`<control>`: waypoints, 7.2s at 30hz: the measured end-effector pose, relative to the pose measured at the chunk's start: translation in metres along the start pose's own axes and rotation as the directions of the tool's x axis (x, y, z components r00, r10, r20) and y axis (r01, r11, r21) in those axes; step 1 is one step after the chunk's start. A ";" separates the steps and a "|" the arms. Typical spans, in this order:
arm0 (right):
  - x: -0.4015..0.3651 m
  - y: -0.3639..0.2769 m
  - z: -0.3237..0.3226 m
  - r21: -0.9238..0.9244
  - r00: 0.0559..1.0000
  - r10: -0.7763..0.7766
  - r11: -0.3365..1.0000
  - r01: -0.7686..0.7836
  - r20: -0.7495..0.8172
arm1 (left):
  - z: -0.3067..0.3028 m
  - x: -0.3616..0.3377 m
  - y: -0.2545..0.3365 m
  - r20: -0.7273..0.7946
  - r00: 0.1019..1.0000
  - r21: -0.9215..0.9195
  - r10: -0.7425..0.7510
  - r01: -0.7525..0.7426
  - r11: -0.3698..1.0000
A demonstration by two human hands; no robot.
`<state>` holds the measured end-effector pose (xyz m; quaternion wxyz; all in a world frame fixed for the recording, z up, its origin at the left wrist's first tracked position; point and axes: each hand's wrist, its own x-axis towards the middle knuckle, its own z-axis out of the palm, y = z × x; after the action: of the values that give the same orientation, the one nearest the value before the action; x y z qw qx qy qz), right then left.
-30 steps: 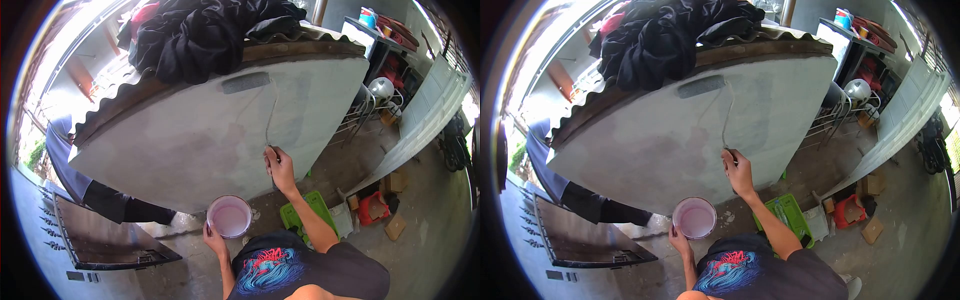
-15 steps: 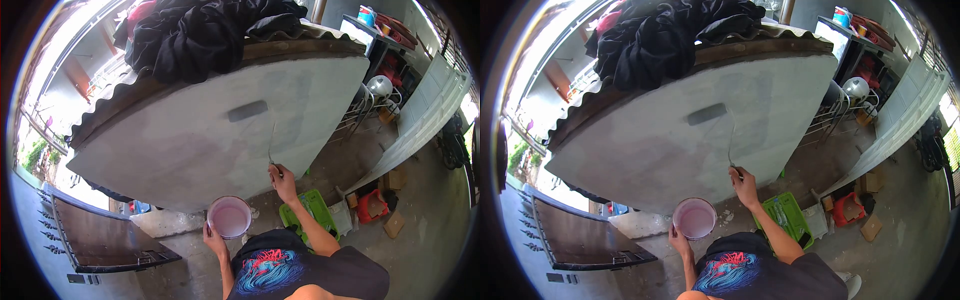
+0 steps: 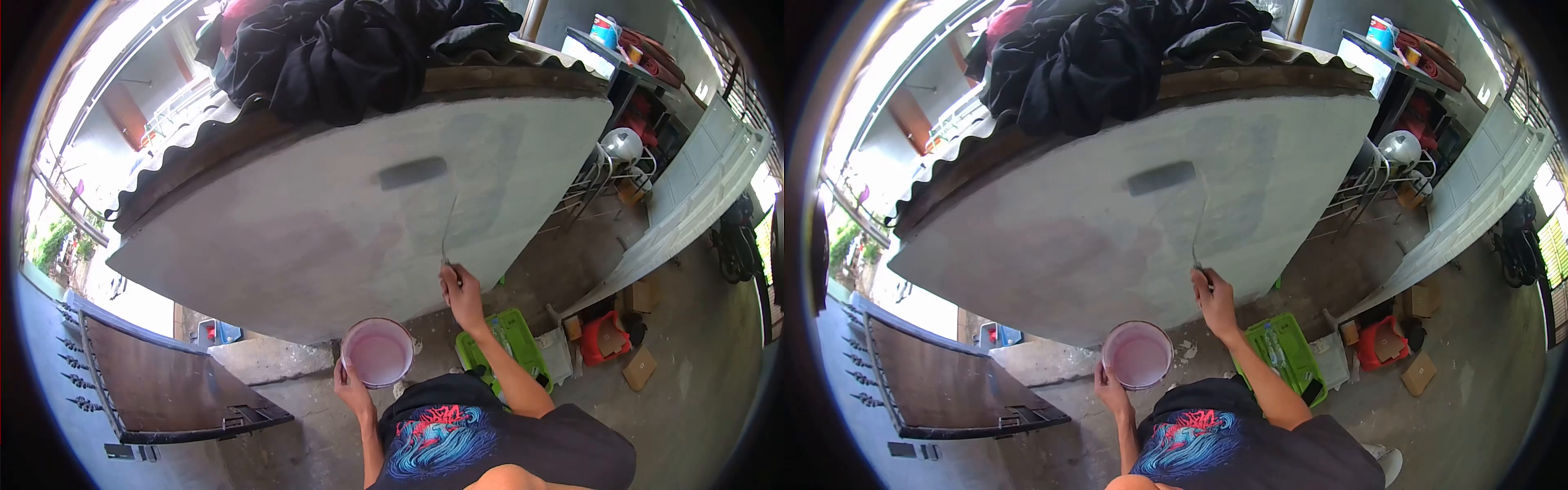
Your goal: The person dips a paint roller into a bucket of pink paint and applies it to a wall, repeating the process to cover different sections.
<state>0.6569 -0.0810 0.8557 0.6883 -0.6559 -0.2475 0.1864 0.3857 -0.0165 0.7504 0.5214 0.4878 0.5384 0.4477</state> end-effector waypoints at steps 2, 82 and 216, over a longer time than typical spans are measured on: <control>-0.012 0.037 -0.004 -0.012 0.999 0.050 0.999 -0.050 -0.014 | 0.000 0.002 0.005 0.000 1.000 0.002 0.001 -0.001 1.000; -0.061 0.202 0.019 -0.231 0.966 0.257 0.940 -0.250 -0.003 | -0.069 0.054 0.002 -0.055 0.996 0.012 -0.070 0.070 0.997; -0.012 -0.059 0.226 -0.178 0.976 -0.104 0.974 0.139 0.190 | -0.202 0.137 0.020 -0.082 0.995 0.024 0.047 -0.045 0.999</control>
<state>0.5108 0.0910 0.9166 0.6076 -0.6827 -0.3650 0.1777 0.1877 0.1275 0.7641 0.4827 0.4868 0.5531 0.4734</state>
